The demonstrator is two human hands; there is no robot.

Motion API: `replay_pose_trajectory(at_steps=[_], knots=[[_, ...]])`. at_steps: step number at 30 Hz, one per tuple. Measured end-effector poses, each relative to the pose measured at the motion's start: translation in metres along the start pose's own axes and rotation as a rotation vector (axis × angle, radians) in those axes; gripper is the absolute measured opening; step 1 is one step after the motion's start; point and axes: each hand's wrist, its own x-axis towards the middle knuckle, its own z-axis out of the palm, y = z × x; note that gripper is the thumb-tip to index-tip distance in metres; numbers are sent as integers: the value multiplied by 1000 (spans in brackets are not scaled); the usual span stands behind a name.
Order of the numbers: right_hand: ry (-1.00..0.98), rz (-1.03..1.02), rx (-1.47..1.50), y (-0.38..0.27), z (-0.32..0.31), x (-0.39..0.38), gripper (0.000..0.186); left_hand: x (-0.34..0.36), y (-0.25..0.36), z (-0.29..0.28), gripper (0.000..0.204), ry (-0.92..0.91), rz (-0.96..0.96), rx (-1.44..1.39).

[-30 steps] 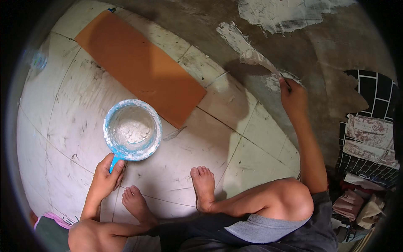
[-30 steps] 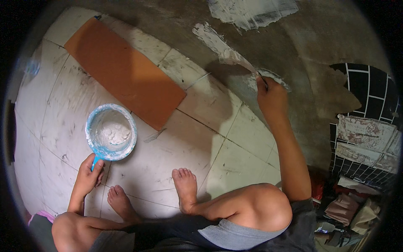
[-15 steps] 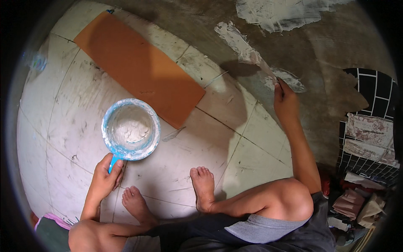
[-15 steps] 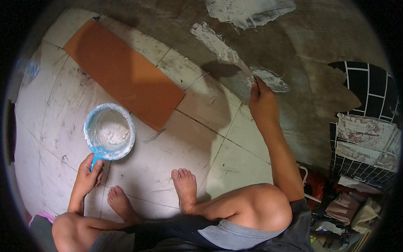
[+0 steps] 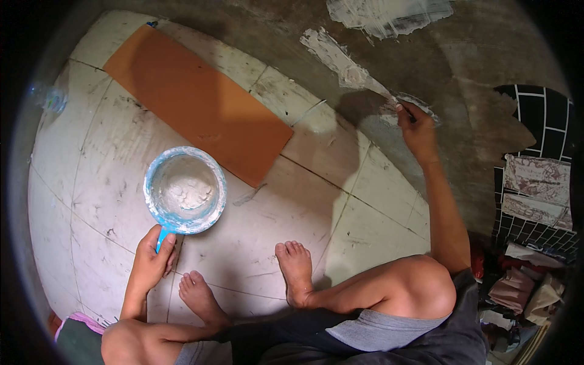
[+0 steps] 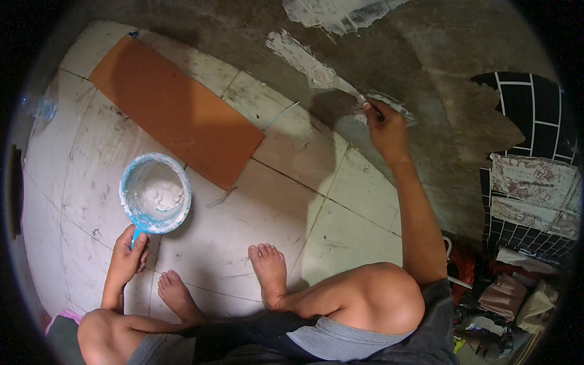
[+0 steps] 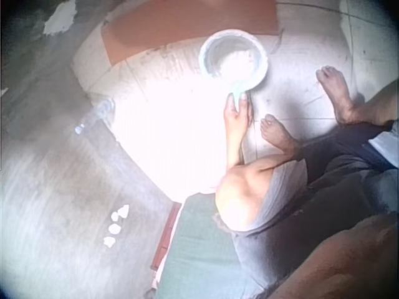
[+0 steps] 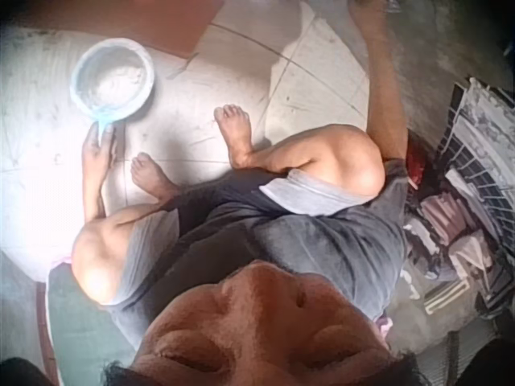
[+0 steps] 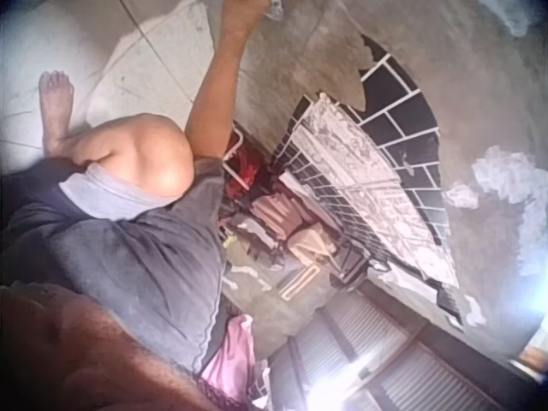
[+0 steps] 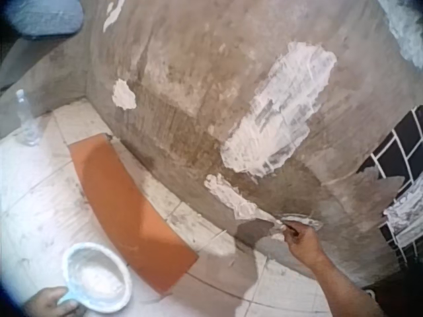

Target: The person applies white plaster to a concrete wall using a putty knife and a bucket of material, smoothing it over various holes and cracks.

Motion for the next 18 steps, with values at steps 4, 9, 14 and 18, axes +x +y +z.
replay_pose_trajectory(at_steps=[4, 9, 14, 18], knots=[[16, 89, -8, -7, -30, -19, 30, 3, 3, 2, 26, -3, -10, -16], [-69, -105, 43, -40, -8, -35, 30, 0, 7, 3, 28, 7, -8, -21], [-31, -77, -130, -39, 8, -6, 28, -4, 1, 0, 32, -2, -1, -17], [11, -48, -166, -33, -23, -16, 30, 1, -6, -3, 31, 9, -3, -10]])
